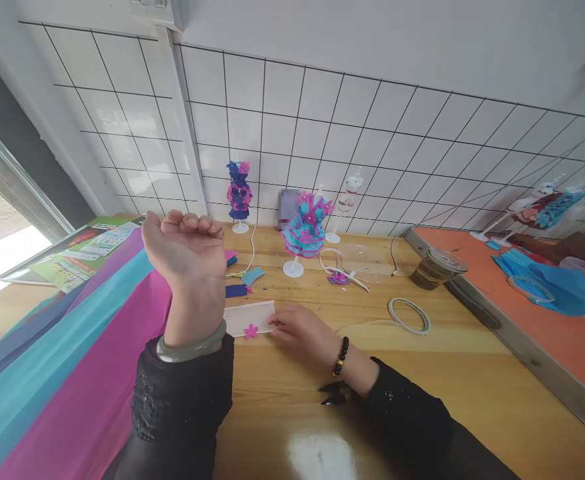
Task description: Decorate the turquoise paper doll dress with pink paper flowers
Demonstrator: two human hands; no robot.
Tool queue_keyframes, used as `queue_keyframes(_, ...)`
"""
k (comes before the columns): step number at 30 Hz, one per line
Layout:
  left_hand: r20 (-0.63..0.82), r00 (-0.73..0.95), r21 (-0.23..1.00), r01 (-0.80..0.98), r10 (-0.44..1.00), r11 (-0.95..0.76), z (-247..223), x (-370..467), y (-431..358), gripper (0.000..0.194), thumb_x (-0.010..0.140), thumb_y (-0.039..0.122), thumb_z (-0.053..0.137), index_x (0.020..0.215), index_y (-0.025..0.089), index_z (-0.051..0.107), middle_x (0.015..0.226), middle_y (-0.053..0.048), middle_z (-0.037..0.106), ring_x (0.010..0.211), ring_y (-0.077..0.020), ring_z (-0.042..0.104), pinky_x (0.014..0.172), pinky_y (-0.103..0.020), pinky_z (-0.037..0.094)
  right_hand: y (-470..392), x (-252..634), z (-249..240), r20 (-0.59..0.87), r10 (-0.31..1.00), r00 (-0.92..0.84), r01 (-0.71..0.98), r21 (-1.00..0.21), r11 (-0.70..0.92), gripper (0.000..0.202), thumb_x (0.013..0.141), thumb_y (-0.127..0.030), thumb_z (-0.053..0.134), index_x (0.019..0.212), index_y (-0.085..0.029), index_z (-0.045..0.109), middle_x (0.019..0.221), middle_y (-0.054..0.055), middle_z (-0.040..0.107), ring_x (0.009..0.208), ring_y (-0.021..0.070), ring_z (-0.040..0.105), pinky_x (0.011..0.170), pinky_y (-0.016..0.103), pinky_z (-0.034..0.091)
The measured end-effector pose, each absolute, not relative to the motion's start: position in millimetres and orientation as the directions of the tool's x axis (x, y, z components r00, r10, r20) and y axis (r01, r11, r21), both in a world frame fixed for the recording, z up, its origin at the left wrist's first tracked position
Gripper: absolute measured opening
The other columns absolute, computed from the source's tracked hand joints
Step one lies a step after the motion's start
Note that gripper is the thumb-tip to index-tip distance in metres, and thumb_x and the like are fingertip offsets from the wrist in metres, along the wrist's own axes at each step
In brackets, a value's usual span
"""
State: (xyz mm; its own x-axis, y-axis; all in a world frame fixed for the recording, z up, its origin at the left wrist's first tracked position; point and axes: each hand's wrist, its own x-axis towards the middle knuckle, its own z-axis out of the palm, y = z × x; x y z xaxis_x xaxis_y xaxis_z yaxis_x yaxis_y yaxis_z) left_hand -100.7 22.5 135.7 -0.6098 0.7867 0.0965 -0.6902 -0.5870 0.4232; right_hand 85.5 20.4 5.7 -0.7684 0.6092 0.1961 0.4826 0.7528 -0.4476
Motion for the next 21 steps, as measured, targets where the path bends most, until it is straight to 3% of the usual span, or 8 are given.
queue_keyframes(6, 0.093, -0.605, 0.462, -0.677, 0.791, -0.573, 135.7, -101.6, 24.9, 0.023, 0.081, 0.036, 0.034, 0.063, 0.021, 0.036, 0.05, 0.004, 0.034, 0.044, -0.0081, 0.038, 0.048, -0.022, 0.036, 6.8, 54.1, 4.1, 0.188, 0.463, -0.866, 0.466, -0.031, 0.884, 0.014, 0.081, -0.02, 0.05, 0.093, -0.016, 0.055, 0.088, 0.008, 0.059, 0.085, 0.0206, 0.047, 0.074, 0.033, 0.034)
queue_keyframes(9, 0.093, -0.594, 0.434, -0.698, 0.799, -0.569, 134.6, -101.0, 26.7, 0.022, 0.081, 0.035, 0.035, 0.063, 0.021, 0.036, 0.05, 0.004, 0.035, 0.044, -0.0077, 0.038, 0.048, -0.022, 0.035, 2.4, 44.3, 2.9, 0.156, 0.427, -0.89, 0.44, 0.055, 0.896, 0.015, 0.083, -0.014, 0.044, 0.095, -0.015, 0.052, 0.084, 0.008, 0.058, 0.081, 0.0202, 0.047, 0.069, 0.033, 0.033)
queue_keyframes(11, 0.079, -0.584, 0.42, -0.716, 0.808, -0.558, 134.3, -100.0, 27.6, 0.022, 0.081, 0.034, 0.035, 0.063, 0.02, 0.037, 0.05, 0.004, 0.035, 0.044, -0.0076, 0.038, 0.047, -0.021, 0.035, 3.0, 41.4, 0.5, 0.152, 0.437, -0.887, 0.448, 0.05, 0.893, 0.017, 0.083, -0.011, 0.041, 0.096, -0.015, 0.052, 0.082, 0.008, 0.058, 0.078, 0.0195, 0.047, 0.067, 0.032, 0.033)
queue_keyframes(15, 0.081, -0.558, 0.407, -0.738, 0.826, -0.539, 133.5, -97.0, 29.6, 0.022, 0.081, 0.034, 0.036, 0.064, 0.02, 0.038, 0.05, 0.004, 0.036, 0.043, -0.0078, 0.038, 0.047, -0.022, 0.035, 11.2, 46.0, -5.3, 0.237, 0.52, -0.82, 0.503, -0.134, 0.854, 0.028, 0.077, -0.009, 0.045, 0.103, -0.016, 0.051, 0.086, 0.007, 0.06, 0.081, 0.0183, 0.05, 0.07, 0.031, 0.035)
queue_keyframes(18, 0.088, -0.531, 0.408, -0.753, 0.843, -0.516, 131.0, -93.5, 32.9, 0.022, 0.08, 0.035, 0.038, 0.064, 0.02, 0.038, 0.049, 0.004, 0.037, 0.043, -0.008, 0.039, 0.046, -0.022, 0.035, 20.7, 56.0, -6.5, 0.306, 0.648, -0.697, 0.504, -0.435, 0.747, 0.029, 0.076, -0.01, 0.044, 0.103, -0.017, 0.054, 0.083, 0.005, 0.061, 0.075, 0.0155, 0.052, 0.069, 0.028, 0.038)
queue_keyframes(21, 0.075, -0.49, 0.435, -0.768, 0.869, -0.47, 127.1, -88.1, 38.7, 0.022, 0.078, 0.036, 0.042, 0.063, 0.02, 0.04, 0.048, 0.004, 0.037, 0.043, -0.0077, 0.039, 0.045, -0.021, 0.035, 30.3, 68.6, -1.5, 0.256, 0.805, -0.535, 0.396, -0.766, 0.506, 0.026, 0.076, -0.014, 0.046, 0.101, -0.018, 0.054, 0.076, 0.001, 0.059, 0.067, 0.0128, 0.053, 0.063, 0.026, 0.042)
